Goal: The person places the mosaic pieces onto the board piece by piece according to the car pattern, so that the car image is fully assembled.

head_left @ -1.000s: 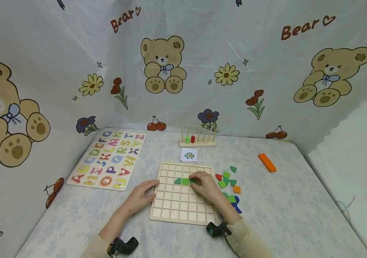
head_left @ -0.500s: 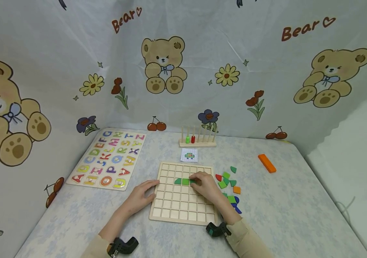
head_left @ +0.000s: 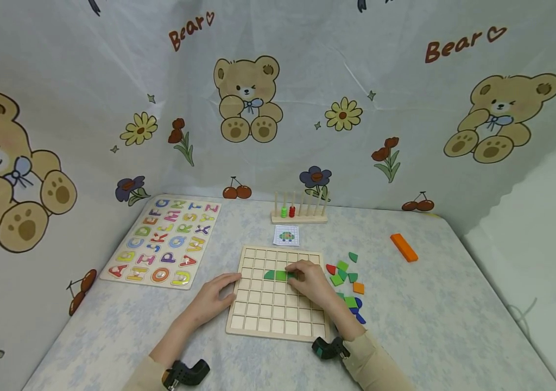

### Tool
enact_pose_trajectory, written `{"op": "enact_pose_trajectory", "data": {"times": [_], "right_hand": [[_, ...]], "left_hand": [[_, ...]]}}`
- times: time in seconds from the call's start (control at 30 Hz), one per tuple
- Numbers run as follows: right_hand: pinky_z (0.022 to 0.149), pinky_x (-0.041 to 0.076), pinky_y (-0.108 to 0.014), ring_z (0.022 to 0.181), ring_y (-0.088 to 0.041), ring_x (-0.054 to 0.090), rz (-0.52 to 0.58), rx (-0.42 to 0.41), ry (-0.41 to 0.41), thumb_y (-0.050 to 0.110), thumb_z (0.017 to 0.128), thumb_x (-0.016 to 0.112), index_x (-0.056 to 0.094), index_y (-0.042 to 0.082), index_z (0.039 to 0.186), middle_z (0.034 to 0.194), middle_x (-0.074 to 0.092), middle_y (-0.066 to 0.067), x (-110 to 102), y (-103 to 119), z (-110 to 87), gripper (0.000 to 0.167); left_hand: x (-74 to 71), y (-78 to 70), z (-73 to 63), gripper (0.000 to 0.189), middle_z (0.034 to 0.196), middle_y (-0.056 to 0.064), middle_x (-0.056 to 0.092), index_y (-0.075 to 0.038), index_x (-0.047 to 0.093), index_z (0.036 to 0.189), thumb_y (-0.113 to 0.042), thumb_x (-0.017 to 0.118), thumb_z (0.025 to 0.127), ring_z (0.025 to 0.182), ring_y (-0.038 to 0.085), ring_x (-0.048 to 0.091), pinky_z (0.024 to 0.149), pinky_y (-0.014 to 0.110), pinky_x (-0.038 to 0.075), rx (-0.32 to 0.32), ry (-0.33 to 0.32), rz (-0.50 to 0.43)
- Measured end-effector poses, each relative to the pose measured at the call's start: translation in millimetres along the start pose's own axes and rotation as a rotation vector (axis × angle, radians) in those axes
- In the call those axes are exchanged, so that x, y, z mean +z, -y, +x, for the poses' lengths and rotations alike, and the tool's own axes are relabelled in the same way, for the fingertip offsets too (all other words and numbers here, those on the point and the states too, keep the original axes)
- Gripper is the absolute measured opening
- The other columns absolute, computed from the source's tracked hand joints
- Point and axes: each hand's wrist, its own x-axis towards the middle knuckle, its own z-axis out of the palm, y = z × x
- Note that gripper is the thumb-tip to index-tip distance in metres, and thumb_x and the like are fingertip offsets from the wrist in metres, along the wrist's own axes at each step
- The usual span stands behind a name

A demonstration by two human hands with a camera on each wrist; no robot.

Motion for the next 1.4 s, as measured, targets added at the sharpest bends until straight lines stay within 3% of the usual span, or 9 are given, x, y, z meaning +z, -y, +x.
{"op": "enact_pose_trajectory", "data": {"times": [0.23, 0.37, 0.63, 0.7, 0.83, 1.0, 1.17, 1.4], "right_hand": [[0.083, 0.052, -0.031, 0.097, -0.021, 0.062, 0.27, 0.113, 0.015, 0.013, 0.087, 0.069, 0.068, 0.005, 0.11, 0.106, 0.066, -0.004, -13, 10, 1.8, 0.025], [0.083, 0.052, -0.032, 0.099, -0.023, 0.061, 0.351, 0.143, 0.013, 0.017, 0.088, 0.069, 0.066, 0.002, 0.114, 0.109, 0.066, -0.009, -32, 18, 3.5, 0.031], [0.081, 0.053, -0.038, 0.101, -0.037, 0.059, 0.28, 0.17, -0.051, 0.006, 0.091, 0.062, 0.06, -0.007, 0.117, 0.113, 0.06, -0.026, -92, 33, 3.7, 0.03], [0.083, 0.052, -0.038, 0.101, -0.036, 0.058, 0.279, 0.193, -0.07, 0.007, 0.091, 0.062, 0.061, -0.006, 0.117, 0.113, 0.06, -0.026, -103, 21, 3.1, 0.029], [0.085, 0.052, -0.037, 0.099, -0.03, 0.06, 0.26, 0.257, -0.096, 0.018, 0.091, 0.064, 0.062, 0.0, 0.119, 0.112, 0.062, -0.018, -117, -22, 2.0, 0.033], [0.085, 0.052, -0.036, 0.1, -0.027, 0.06, 0.176, 0.314, -0.117, 0.026, 0.091, 0.064, 0.061, 0.001, 0.122, 0.113, 0.063, -0.014, -128, -68, -1.5, 0.04], [0.083, 0.052, -0.033, 0.1, -0.027, 0.059, 0.152, 0.367, -0.113, 0.022, 0.092, 0.064, 0.061, 0.001, 0.123, 0.114, 0.063, -0.014, -138, -87, -8.4, 0.038], [0.085, 0.051, -0.039, 0.101, -0.03, 0.058, 0.091, 0.375, -0.089, 0.019, 0.091, 0.064, 0.06, -0.001, 0.122, 0.114, 0.063, -0.017, -136, -105, -17.9, 0.037]], "left_hand": [[-0.1, -0.1, -0.1, 0.047, 0.136, 0.006, 0.05, -0.007, 0.053, 0.134, -0.008, 0.066, 0.088, 0.129, 0.027, 0.041, 0.104, 0.045, 0.035, 0.005, -0.011, 0.024], [-0.5, 0.9, -0.4, 0.047, 0.135, 0.007, 0.05, -0.007, 0.054, 0.134, -0.008, 0.066, 0.088, 0.129, 0.027, 0.041, 0.104, 0.045, 0.035, 0.007, -0.007, 0.023], [-1.4, 2.7, -0.1, 0.047, 0.136, 0.006, 0.05, -0.007, 0.053, 0.134, -0.01, 0.065, 0.089, 0.129, 0.027, 0.041, 0.104, 0.045, 0.035, 0.024, 0.0, 0.024], [-1.0, 3.2, -0.2, 0.047, 0.136, 0.007, 0.05, -0.007, 0.053, 0.135, -0.01, 0.065, 0.089, 0.129, 0.028, 0.041, 0.104, 0.046, 0.035, 0.026, -0.001, 0.026], [0.6, 4.6, -1.0, 0.047, 0.136, 0.008, 0.05, -0.007, 0.052, 0.135, -0.011, 0.065, 0.09, 0.129, 0.029, 0.041, 0.104, 0.047, 0.035, 0.022, 0.002, 0.028], [0.1, 4.2, -1.5, 0.047, 0.136, 0.007, 0.05, -0.008, 0.053, 0.135, -0.011, 0.065, 0.089, 0.129, 0.028, 0.041, 0.104, 0.046, 0.035, 0.021, 0.0, 0.029], [0.7, 4.5, -0.8, 0.047, 0.136, 0.007, 0.05, -0.007, 0.053, 0.134, -0.01, 0.065, 0.089, 0.129, 0.028, 0.041, 0.104, 0.046, 0.035, 0.024, -0.002, 0.03], [1.7, 3.3, -0.6, 0.048, 0.136, 0.008, 0.05, -0.006, 0.053, 0.135, -0.009, 0.066, 0.089, 0.129, 0.028, 0.041, 0.104, 0.047, 0.035, 0.034, -0.002, 0.023]]}}
